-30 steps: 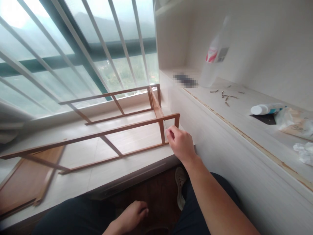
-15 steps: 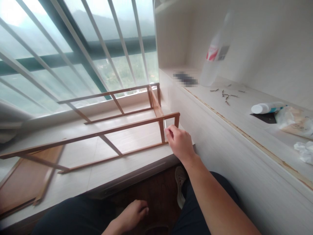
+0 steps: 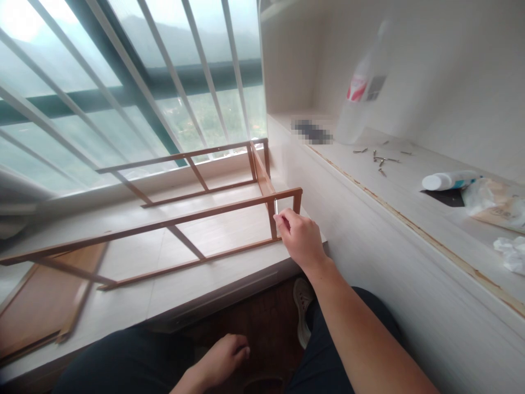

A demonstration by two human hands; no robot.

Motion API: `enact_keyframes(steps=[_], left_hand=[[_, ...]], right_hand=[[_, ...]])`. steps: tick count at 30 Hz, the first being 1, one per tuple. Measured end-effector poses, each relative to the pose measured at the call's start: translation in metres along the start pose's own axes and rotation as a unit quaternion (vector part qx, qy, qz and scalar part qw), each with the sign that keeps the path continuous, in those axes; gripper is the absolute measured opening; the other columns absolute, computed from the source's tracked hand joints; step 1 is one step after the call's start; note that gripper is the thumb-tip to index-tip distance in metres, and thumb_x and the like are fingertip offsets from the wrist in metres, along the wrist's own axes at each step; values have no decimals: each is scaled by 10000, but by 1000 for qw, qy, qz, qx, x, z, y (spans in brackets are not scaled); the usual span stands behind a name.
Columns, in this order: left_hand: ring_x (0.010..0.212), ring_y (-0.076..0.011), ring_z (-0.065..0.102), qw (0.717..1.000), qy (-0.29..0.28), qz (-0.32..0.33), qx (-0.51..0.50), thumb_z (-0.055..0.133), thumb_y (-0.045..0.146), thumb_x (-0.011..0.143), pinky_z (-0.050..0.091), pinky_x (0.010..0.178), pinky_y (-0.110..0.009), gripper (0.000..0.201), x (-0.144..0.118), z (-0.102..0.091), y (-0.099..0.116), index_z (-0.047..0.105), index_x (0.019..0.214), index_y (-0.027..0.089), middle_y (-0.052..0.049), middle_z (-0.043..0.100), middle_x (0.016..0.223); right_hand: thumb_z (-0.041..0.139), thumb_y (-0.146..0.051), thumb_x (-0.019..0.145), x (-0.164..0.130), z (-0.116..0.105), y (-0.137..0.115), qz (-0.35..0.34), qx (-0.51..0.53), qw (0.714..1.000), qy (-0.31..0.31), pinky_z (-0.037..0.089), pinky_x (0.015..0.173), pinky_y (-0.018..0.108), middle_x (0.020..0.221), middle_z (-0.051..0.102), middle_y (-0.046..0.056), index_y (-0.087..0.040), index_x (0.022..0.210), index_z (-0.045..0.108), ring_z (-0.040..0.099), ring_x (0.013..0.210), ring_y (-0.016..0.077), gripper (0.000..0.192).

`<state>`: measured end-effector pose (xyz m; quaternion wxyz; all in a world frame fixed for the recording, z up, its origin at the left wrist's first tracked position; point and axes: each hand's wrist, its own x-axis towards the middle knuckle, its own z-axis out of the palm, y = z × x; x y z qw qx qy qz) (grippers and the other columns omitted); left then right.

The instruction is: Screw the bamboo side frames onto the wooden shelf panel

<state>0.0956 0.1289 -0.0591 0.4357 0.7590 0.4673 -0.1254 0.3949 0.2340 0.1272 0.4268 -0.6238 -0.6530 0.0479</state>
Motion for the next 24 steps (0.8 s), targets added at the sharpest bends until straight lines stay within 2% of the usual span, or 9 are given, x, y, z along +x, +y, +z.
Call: enact_keyframes(steps=[11,24], left_hand=[[839,-222,668,1000,-18,-14,12,465,352,950,449,747,-307,289,-2,-5,6,700,849,216,-64,752,898],[815,-203,670,1000,-5,5,8,466,353,949,438,720,-298,284,1,2,-2,690,832,222,-51,754,882]], right_hand=[[474,-413,1033,1,0,-1,2,-5,1000,-4,398,638,281,651,664,11,-225,813,630,610,591,172,329],[481,-420,1029,1,2,1,-2,0,1000,-2,405,639,287,648,669,17,-226,833,642,632,600,185,319]])
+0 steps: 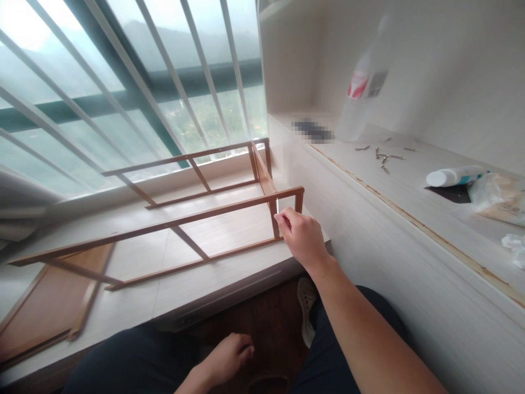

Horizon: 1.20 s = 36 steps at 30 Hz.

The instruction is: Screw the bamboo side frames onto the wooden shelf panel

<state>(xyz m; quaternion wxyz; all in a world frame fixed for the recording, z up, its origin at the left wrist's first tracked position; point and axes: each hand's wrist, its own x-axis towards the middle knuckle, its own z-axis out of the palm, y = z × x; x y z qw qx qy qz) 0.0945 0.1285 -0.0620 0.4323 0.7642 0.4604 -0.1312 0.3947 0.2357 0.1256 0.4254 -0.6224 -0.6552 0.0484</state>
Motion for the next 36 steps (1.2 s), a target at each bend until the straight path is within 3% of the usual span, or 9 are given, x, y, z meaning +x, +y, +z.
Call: enact_keyframes(steps=[15,23,36], left_hand=[[813,-212,667,1000,-6,-6,7,463,353,947,433,708,-301,293,-1,-2,3,698,839,214,-66,757,891],[812,-206,665,1000,-11,-6,-3,448,369,963,438,715,-302,313,0,-1,1,702,857,220,-55,756,889],[793,-204,660,1000,-2,-10,-3,467,350,946,439,702,-297,290,-3,-4,6,699,833,217,-57,753,869]], right_hand=[[480,-438,1024,2,-3,-1,9,24,1000,0,428,632,289,648,670,15,-229,827,641,627,595,182,330],[557,-527,982,2,0,3,74,165,983,-2,464,564,281,570,639,-9,-221,782,660,606,517,165,380],[657,-546,916,0,4,-3,160,286,945,15,412,476,263,520,627,-6,-184,800,738,560,461,142,389]])
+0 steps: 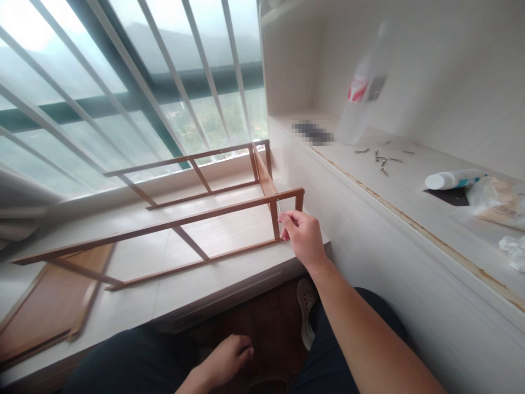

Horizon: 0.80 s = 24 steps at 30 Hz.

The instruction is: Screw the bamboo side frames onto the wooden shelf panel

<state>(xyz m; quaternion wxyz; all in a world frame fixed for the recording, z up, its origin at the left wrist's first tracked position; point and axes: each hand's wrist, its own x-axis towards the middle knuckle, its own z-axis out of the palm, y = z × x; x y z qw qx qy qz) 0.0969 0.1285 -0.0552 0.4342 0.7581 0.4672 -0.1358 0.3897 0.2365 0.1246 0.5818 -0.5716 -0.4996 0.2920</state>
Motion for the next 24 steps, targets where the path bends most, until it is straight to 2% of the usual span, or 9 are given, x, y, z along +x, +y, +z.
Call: enact_keyframes(steps=[5,9,13,20,24], left_hand=[[796,-203,669,1000,-3,-1,-5,475,332,935,431,693,-292,272,0,-1,0,700,836,215,-56,758,867],[798,-203,666,1000,3,-4,8,475,334,934,421,681,-288,276,1,-1,-1,703,837,214,-57,758,871],[794,-199,664,1000,1,-1,6,474,324,933,420,683,-286,274,1,0,-1,706,839,213,-56,756,866],[776,-195,659,1000,4,0,0,482,323,930,407,674,-288,262,1,1,-4,688,810,216,-49,751,849],[765,-190,655,1000,6,3,-2,481,314,929,396,663,-287,253,2,3,-6,677,801,219,-42,745,837]], right_hand=[[693,-537,893,-4,10,4,37,65,997,20,376,446,251,483,598,-14,-174,805,746,524,428,125,377],[763,-545,823,-5,16,3,94,183,978,45,302,390,227,457,553,-31,-168,777,731,465,384,96,382],[829,-532,754,-6,19,0,148,287,946,36,266,378,209,446,520,-38,-153,757,733,443,380,76,391],[882,-424,735,-9,25,0,188,433,882,13,272,377,189,448,437,-81,-142,809,748,394,391,51,321],[859,-327,790,-9,26,0,240,523,818,-19,265,367,164,440,383,-106,-139,821,735,341,387,34,228]])
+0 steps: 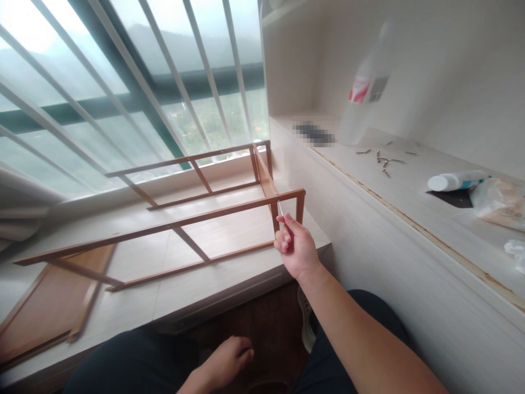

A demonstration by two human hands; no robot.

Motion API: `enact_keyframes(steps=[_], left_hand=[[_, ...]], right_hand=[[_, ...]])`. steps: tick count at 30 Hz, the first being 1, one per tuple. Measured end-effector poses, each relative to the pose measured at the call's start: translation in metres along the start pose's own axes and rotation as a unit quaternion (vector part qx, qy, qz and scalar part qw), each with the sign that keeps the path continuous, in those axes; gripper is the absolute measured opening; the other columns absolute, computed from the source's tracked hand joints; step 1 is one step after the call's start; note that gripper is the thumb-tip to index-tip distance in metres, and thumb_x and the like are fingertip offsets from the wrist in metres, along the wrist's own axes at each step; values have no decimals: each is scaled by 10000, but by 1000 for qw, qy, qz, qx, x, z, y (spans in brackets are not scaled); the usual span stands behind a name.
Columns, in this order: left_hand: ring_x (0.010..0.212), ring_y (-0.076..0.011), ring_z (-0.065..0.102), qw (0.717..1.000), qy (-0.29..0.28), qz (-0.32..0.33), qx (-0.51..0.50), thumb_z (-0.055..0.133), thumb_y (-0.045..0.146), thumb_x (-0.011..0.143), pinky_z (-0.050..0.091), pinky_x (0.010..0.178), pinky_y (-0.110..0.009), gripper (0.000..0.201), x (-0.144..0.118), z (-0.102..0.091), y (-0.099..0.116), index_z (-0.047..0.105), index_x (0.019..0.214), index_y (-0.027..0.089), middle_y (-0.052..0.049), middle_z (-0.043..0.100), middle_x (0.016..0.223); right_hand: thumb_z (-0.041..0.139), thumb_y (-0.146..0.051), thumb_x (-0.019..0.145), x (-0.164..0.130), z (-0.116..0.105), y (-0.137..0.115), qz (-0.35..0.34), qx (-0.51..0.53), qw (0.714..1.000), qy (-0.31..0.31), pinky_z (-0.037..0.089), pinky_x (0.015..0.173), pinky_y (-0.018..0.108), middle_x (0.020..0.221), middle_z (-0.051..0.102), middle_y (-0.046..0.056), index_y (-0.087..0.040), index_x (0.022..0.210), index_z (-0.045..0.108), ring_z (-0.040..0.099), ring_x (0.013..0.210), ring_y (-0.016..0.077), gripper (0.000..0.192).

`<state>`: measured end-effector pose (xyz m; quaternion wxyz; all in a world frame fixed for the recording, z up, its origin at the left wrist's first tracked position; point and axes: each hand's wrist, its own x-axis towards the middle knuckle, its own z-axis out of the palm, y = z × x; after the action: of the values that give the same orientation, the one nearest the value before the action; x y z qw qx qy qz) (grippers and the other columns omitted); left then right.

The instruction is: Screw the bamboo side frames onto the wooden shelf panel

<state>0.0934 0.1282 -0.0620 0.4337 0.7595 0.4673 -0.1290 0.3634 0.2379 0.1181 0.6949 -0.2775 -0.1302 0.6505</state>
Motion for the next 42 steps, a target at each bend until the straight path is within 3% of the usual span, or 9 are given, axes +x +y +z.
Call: enact_keyframes(steps=[4,10,22,29,34,37,42], left_hand=[[772,-193,657,1000,6,3,-1,481,331,932,396,667,-289,260,1,2,-2,673,795,221,-43,745,839],[761,-189,655,1000,2,-2,-8,488,323,922,401,661,-285,239,2,1,-3,667,800,224,-38,741,826],[772,-194,655,1000,-1,3,5,465,324,940,435,701,-293,264,1,0,-1,666,803,222,-38,738,834],[796,-198,663,1000,-6,-2,13,458,328,938,438,694,-290,274,0,-1,1,680,823,217,-49,755,874],[801,-200,657,1000,2,1,7,465,344,936,445,715,-294,279,0,-1,0,688,823,223,-40,750,860],[803,-203,656,1000,2,0,0,468,353,939,448,718,-297,283,1,0,-2,695,828,225,-37,747,851],[797,-200,661,1000,4,1,-3,478,350,941,436,702,-290,275,0,1,-2,688,821,219,-44,746,858]], right_hand=[[739,-264,925,-2,0,-3,85,105,990,-29,260,359,153,449,336,-115,-159,816,702,309,380,36,156],[504,-280,1077,-2,2,-3,118,187,974,-46,270,356,166,450,327,-108,-145,857,699,328,376,46,324],[624,-262,1017,-1,-3,1,101,181,975,-78,269,370,174,458,329,-112,-146,884,708,341,394,44,196],[720,-267,935,-3,0,4,60,129,987,-79,276,376,171,460,341,-111,-160,825,699,302,401,47,156],[787,-376,848,-1,0,5,-50,-73,996,-32,260,380,187,456,400,-89,-180,759,681,319,403,55,239],[734,-483,877,0,-4,1,-143,-265,953,-8,273,394,213,461,473,-56,-201,736,649,382,409,82,327],[534,-511,1008,0,-12,-12,-266,-524,809,-17,379,513,255,514,519,-48,-239,796,590,482,471,121,350]])
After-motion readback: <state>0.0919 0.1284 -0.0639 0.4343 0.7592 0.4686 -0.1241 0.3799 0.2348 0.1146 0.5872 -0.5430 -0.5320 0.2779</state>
